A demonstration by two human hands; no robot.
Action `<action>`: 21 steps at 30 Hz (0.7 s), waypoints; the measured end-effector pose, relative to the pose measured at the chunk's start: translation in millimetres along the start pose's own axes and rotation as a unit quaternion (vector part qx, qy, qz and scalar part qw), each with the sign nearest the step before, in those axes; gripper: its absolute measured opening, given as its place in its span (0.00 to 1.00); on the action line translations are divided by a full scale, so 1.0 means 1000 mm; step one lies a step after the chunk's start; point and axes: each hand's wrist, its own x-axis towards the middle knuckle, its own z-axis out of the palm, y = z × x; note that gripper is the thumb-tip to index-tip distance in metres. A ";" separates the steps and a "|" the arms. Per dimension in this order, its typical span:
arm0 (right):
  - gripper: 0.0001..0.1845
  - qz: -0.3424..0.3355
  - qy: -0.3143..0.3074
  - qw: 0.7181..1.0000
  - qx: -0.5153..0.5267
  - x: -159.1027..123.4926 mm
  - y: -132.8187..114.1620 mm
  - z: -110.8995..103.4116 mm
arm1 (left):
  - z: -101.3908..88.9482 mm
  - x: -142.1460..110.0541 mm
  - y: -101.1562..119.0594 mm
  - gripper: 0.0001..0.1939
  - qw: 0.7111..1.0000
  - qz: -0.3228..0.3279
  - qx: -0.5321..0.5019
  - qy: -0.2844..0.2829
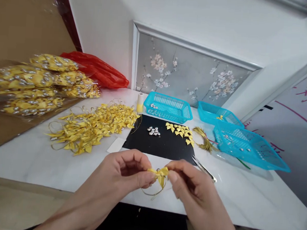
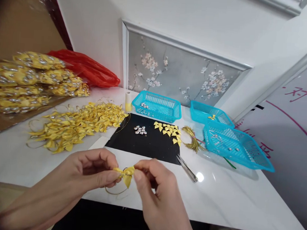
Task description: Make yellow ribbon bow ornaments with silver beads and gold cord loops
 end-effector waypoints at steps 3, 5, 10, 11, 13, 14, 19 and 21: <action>0.12 -0.097 0.109 0.988 -0.045 -0.010 -0.008 0.001 | 0.002 0.000 0.001 0.08 0.999 -0.011 -0.044 0.019; 0.17 -0.110 0.148 0.982 -0.031 -0.018 -0.015 0.009 | 0.003 -0.001 0.001 0.09 0.997 -0.021 -0.074 0.031; 0.13 -0.137 0.145 0.977 -0.072 -0.021 -0.014 0.031 | 0.002 -0.003 0.001 0.10 0.988 -0.058 -0.138 0.026; 0.14 -0.159 0.151 0.971 -0.100 -0.020 -0.011 0.032 | 0.002 -0.004 0.001 0.10 0.987 -0.059 -0.149 0.022; 0.14 -0.193 0.167 0.955 -0.149 -0.017 -0.003 0.034 | 0.001 -0.004 0.000 0.09 0.984 -0.057 -0.168 0.015; 0.13 -0.201 0.172 0.951 -0.163 -0.016 0.001 0.034 | 0.000 -0.004 0.000 0.09 0.983 -0.057 -0.175 0.014; 0.14 -0.201 0.173 0.954 -0.143 -0.016 0.008 0.037 | -0.001 0.000 -0.002 0.09 0.979 -0.072 -0.192 0.013; 0.16 -0.201 0.169 0.954 -0.145 -0.016 0.009 0.038 | -0.001 0.002 -0.003 0.09 0.977 -0.079 -0.198 0.015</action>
